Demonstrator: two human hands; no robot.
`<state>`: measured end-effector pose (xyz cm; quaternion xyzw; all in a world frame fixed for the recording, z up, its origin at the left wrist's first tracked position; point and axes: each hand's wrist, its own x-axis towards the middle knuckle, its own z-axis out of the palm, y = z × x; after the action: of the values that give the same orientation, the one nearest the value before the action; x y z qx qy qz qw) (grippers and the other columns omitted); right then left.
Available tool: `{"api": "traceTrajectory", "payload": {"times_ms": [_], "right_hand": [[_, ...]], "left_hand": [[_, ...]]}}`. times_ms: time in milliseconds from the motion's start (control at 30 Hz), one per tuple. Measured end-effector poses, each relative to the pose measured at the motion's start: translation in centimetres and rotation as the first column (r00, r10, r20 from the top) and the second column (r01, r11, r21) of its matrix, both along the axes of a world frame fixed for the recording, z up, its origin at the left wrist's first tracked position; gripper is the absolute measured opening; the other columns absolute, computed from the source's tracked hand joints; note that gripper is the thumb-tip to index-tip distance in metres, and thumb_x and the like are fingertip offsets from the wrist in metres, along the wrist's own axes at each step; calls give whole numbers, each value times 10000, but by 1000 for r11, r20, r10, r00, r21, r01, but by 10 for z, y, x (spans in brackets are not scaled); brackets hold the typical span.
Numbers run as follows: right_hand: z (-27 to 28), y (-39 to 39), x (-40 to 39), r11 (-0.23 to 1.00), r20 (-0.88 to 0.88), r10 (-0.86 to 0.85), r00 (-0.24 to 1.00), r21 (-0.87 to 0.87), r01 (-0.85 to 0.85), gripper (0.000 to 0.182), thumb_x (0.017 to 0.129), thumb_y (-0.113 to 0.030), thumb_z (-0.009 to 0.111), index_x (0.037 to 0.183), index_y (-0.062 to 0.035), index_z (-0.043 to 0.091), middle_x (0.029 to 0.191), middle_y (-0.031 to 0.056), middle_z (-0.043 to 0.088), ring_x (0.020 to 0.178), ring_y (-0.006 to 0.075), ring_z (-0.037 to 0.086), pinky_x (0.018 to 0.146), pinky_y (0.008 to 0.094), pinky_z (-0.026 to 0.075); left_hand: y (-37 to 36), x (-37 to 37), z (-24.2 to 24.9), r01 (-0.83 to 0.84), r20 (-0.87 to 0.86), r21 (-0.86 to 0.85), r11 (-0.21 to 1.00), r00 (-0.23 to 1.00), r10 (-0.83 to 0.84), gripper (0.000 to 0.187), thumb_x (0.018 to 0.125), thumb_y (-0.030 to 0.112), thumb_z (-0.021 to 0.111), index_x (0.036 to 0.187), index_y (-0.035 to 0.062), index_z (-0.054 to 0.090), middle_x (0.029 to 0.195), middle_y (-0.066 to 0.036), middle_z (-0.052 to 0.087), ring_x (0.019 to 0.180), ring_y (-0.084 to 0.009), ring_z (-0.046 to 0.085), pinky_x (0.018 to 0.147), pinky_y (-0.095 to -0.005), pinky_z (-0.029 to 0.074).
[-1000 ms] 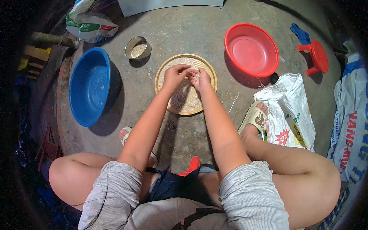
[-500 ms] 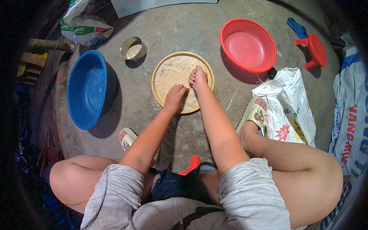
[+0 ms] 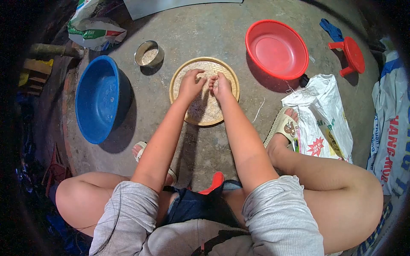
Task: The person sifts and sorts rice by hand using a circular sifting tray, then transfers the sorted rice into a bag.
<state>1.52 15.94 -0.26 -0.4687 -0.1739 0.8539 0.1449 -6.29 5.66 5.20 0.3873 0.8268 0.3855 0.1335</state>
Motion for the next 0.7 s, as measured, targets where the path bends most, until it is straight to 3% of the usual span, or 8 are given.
{"api": "traceTrajectory", "payload": {"times_ms": [67,133,200,267,467,533,667,700], "right_hand": [[-7,4,5,999,-48,32,998,-3,-33,297,896,-304,425,695,-86,448,547,31,413,439,130,375,386,257,289],[-6,4,6,998,-94,60,994,-4,-60,309,890,-300,435,644,-114,417,495,1,356,385,114,316,348,255,240],[-2,2,5,999,-52,35,998,27,-34,357,883,-302,444,579,-150,335,442,-39,234,329,101,195,316,265,147],[0,2,5,999,-59,43,997,30,-41,368,881,-304,445,567,-153,326,437,-42,226,324,101,189,314,266,146],[3,0,4,996,-30,72,997,51,-70,377,882,-302,440,558,-151,320,440,-35,231,327,104,200,318,264,159],[3,1,5,995,-38,80,996,57,-78,365,884,-299,437,571,-139,339,448,-25,258,338,108,229,326,263,179],[4,-4,3,996,-9,66,998,61,-65,318,893,-291,425,705,-38,464,558,57,444,460,169,438,415,276,374],[4,-3,2,996,-12,70,997,64,-70,325,895,-289,423,763,-1,493,606,87,495,515,195,496,462,286,434]], "left_hand": [[-12,8,-12,-56,-40,-50,997,998,54,248,793,194,611,985,38,607,957,-151,559,862,-297,564,776,-382,453],[-26,24,-20,-75,-247,-88,993,968,51,225,784,197,617,950,46,598,926,-152,541,872,-297,535,777,-379,433],[-41,41,-23,22,-301,-137,990,952,-63,185,770,177,615,910,61,581,894,-125,528,873,-300,515,775,-377,423],[-51,53,-29,175,-375,-126,976,903,-211,143,750,138,604,868,67,568,864,-96,529,836,-303,516,734,-386,427],[-43,21,-39,117,-211,47,992,972,-105,65,742,24,570,805,42,564,769,-143,531,797,-306,535,694,-383,435],[-30,5,-28,-139,-91,64,988,985,145,97,774,27,576,869,34,593,827,-128,583,815,-272,572,716,-335,450],[-4,-27,12,-40,115,72,997,993,31,170,796,63,599,964,35,612,925,-114,621,851,-219,600,748,-302,457],[2,-33,21,138,319,52,989,936,-147,201,794,73,608,991,34,611,951,-105,625,855,-198,599,755,-298,458]]}}
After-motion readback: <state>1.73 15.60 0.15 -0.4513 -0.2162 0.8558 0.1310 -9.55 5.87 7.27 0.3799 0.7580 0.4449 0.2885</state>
